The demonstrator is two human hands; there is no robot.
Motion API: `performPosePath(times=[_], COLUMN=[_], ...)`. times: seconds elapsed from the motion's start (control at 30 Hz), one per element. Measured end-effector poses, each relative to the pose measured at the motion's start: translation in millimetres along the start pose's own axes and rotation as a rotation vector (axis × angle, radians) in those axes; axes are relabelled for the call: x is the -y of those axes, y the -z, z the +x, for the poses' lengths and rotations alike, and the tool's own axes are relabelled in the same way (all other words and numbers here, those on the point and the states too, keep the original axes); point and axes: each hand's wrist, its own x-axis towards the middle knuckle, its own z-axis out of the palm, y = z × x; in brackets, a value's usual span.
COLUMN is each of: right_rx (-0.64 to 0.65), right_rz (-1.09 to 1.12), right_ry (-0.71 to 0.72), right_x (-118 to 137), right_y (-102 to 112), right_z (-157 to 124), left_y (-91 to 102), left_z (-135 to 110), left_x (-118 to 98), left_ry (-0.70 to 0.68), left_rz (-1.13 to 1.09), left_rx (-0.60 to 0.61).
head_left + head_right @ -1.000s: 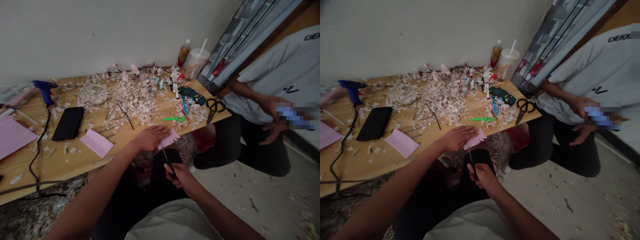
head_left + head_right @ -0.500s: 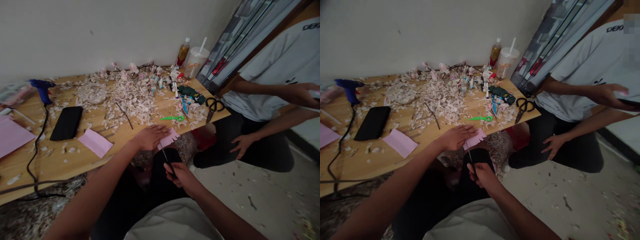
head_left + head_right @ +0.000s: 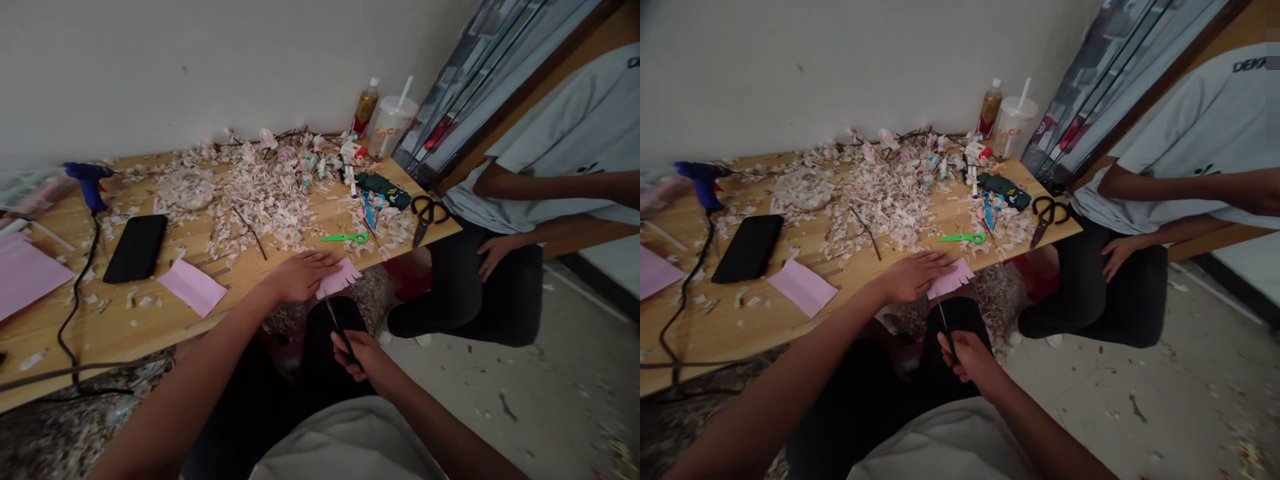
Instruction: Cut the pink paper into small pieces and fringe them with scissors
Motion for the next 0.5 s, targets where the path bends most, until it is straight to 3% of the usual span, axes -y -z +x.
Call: performPosePath(times=[0.5], right_rx=[-0.007], right_rz=[-0.033], right_ry=[0.010], right_x=[10], right_y=[1], right_z=[6], left_y=[-1.9], left_z=[0], left_x=[1], left_ry=[0.023], left_rz=[-0.085], left_rx=[-0.060])
